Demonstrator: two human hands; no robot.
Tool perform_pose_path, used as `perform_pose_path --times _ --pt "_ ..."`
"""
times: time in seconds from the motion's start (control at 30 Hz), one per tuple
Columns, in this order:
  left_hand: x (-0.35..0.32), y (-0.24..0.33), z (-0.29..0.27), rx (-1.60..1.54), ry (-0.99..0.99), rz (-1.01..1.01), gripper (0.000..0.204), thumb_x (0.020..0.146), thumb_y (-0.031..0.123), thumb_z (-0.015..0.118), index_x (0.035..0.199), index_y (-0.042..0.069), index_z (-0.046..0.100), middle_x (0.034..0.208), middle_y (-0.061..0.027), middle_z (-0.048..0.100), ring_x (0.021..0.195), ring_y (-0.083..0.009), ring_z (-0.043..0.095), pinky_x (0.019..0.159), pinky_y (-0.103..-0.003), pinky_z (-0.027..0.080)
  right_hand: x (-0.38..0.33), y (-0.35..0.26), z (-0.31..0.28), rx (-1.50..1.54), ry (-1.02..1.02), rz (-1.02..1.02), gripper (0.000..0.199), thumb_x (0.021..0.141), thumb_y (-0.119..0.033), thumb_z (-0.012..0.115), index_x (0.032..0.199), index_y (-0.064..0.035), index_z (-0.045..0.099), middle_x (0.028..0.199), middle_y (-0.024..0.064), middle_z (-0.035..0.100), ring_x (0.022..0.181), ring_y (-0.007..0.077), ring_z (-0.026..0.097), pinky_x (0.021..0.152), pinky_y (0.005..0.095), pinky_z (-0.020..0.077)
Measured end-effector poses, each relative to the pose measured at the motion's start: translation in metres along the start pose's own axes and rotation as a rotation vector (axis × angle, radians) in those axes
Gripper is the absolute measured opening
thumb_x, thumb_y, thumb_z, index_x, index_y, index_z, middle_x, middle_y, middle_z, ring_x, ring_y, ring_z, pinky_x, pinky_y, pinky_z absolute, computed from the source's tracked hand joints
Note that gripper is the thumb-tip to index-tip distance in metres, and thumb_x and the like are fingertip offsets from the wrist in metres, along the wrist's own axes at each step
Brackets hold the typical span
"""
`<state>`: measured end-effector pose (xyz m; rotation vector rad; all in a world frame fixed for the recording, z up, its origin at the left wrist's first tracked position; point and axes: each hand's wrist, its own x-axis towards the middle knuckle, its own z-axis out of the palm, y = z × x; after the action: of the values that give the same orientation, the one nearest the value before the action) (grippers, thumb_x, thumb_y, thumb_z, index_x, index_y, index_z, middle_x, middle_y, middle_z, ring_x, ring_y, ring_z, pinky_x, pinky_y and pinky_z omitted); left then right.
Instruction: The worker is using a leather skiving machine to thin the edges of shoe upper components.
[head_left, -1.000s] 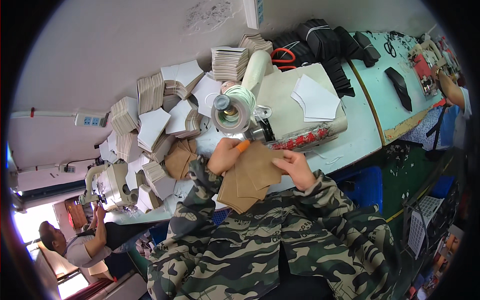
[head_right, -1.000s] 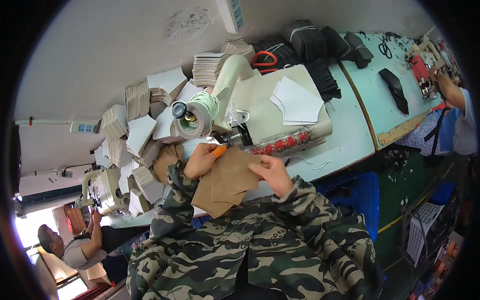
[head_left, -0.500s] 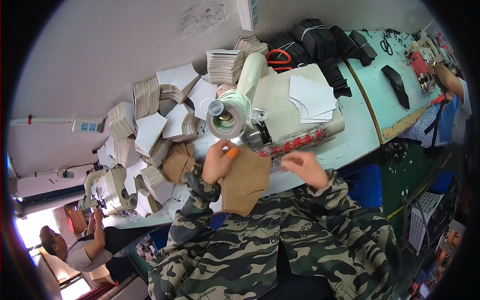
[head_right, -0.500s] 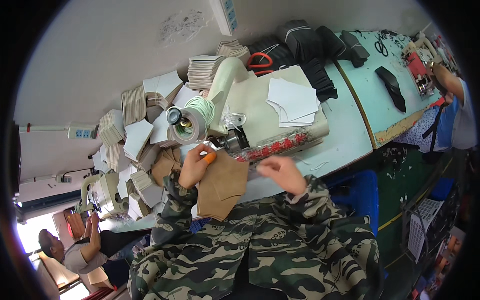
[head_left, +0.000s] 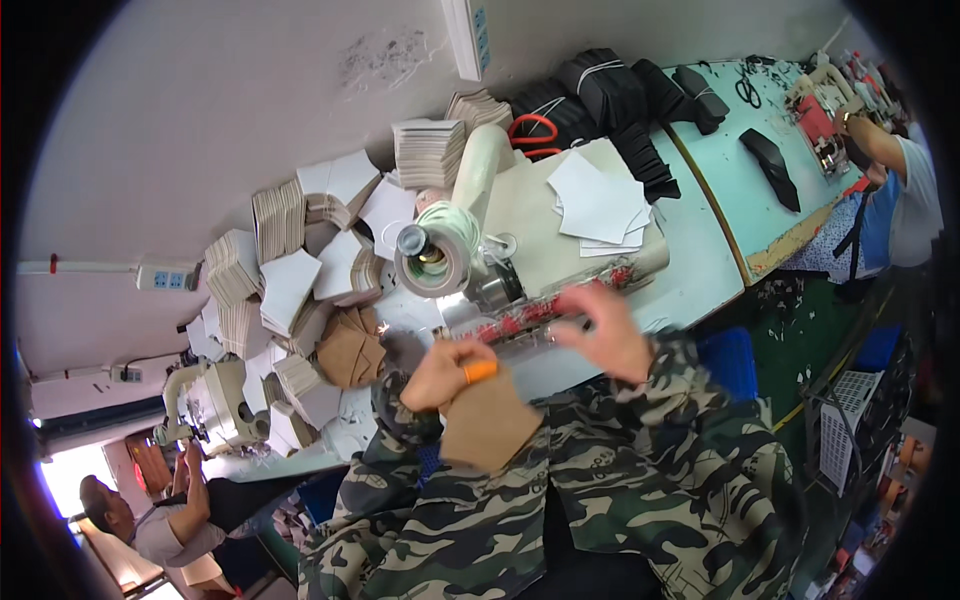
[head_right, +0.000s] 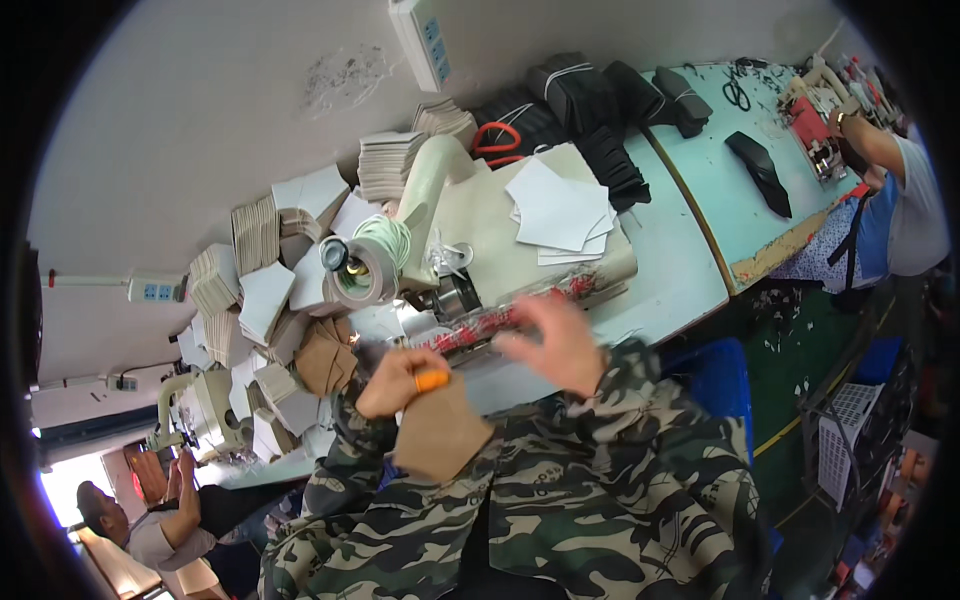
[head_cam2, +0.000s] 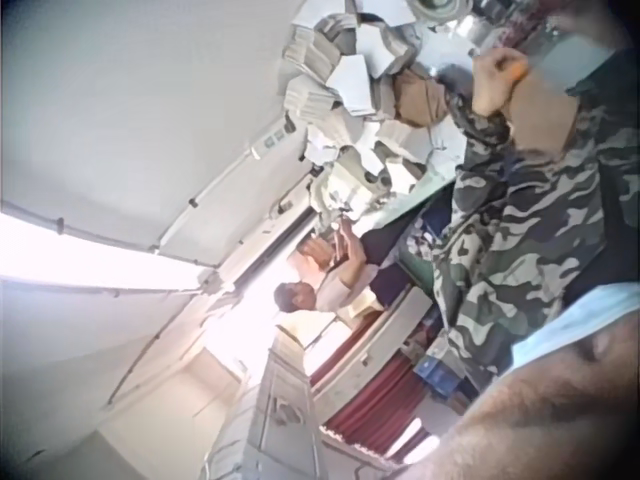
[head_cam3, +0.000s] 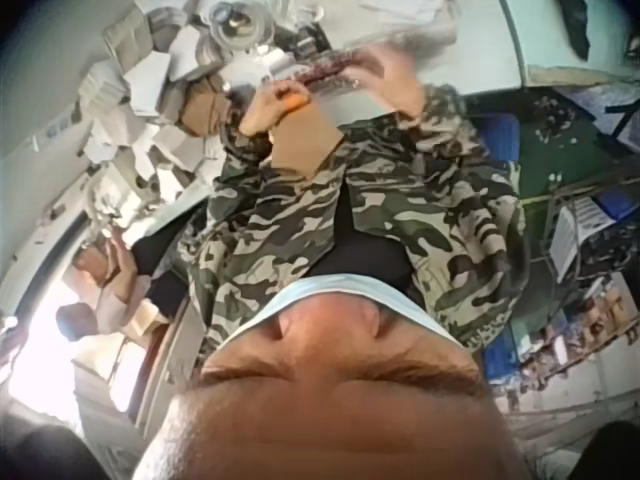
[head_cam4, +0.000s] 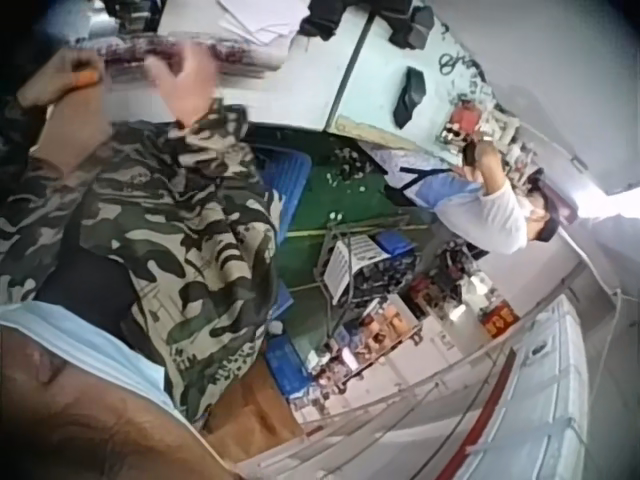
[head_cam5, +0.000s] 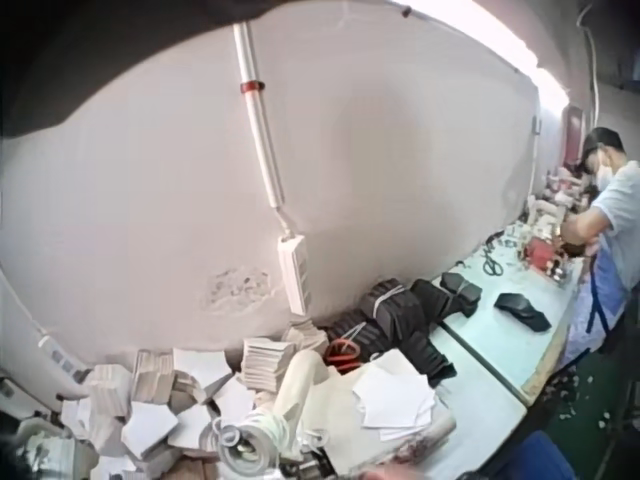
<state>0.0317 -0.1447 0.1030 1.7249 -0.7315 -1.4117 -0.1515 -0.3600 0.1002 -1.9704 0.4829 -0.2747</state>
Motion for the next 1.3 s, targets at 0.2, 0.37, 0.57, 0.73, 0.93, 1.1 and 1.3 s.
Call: perform_pose_path --times 0.2,0.37,0.57,0.73,0.93,1.1,1.3 --pt "-0.003 0.008 0.018 0.377 0.476 0.343 0.023 0.086 0.009 0.066 0.107 0.001 0.063 0.086 -0.0041 0.066 0.079 -0.0079 0.06 0.071 -0.025 0.05 -0.023 0.003 0.071 0.814 -0.314 0.499 0.024 0.088 -0.014 0.066 0.104 0.0036 0.062 0.088 0.0034 0.065 0.076 0.0076 0.059 0.066 0.0246 0.0497" --pt "-0.012 0.01 0.008 -0.053 0.37 0.167 0.015 0.089 0.012 0.065 0.094 -0.002 0.064 0.08 -0.0001 0.061 0.076 -0.0044 0.055 0.069 -0.023 0.047 -0.015 0.0 0.071 1.024 -0.233 0.545 0.023 0.087 -0.014 0.067 0.103 0.003 0.063 0.091 0.0043 0.066 0.077 0.0084 0.06 0.066 0.0252 0.0503" --pt "0.012 0.005 -0.018 0.225 0.358 -0.082 0.027 0.088 0.022 0.062 0.093 -0.004 0.067 0.068 -0.0121 0.065 0.064 -0.0173 0.062 0.062 -0.032 0.049 -0.015 0.008 0.063 0.243 -0.074 0.217 0.019 0.087 -0.013 0.067 0.096 0.0031 0.065 0.084 0.004 0.068 0.069 0.0099 0.06 0.064 0.025 0.0479" --pt "0.022 0.012 -0.024 0.437 0.377 -0.041 0.03 0.088 0.023 0.06 0.09 -0.006 0.067 0.063 -0.0128 0.061 0.058 -0.0168 0.053 0.059 -0.035 0.044 -0.014 0.017 0.07 0.779 -0.132 0.526 0.022 0.087 -0.013 0.067 0.101 0.003 0.065 0.084 0.0032 0.069 0.07 0.009 0.061 0.063 0.0239 0.0483" --pt "0.039 0.015 -0.035 0.443 0.317 -0.055 0.03 0.087 0.025 0.06 0.078 -0.003 0.068 0.061 -0.0126 0.059 0.056 -0.0185 0.054 0.057 -0.035 0.042 -0.018 0.016 0.054 0.996 -0.099 0.549 0.026 0.09 -0.009 0.062 0.113 0.0035 0.063 0.104 0.0053 0.066 0.089 0.0106 0.063 0.071 0.0273 0.0508" --pt "0.011 0.019 -0.023 -0.014 0.008 -0.103 0.018 0.087 0.015 0.067 0.099 0.001 0.065 0.072 0.001 0.062 0.065 -0.0062 0.055 0.058 -0.021 0.043 0.028 0.001 -0.038 -0.28 0.52 -0.182 0.037 0.077 -0.007 0.068 0.113 -0.0001 0.062 0.105 0.0113 0.065 0.095 0.0325 0.061 0.083 0.0405 0.0478" --pt "0.013 -0.029 0.03 0.292 0.118 0.241 0.022 0.084 0.005 0.066 0.105 0.0 0.062 0.085 -0.005 0.067 0.078 -0.0124 0.06 0.072 -0.029 0.05 0.068 -0.108 -0.011 -0.13 0.371 -0.608 0.046 0.082 -0.016 0.068 0.122 0.0025 0.054 0.122 0.0189 0.056 0.112 0.0374 0.052 0.097 0.044 0.0391"
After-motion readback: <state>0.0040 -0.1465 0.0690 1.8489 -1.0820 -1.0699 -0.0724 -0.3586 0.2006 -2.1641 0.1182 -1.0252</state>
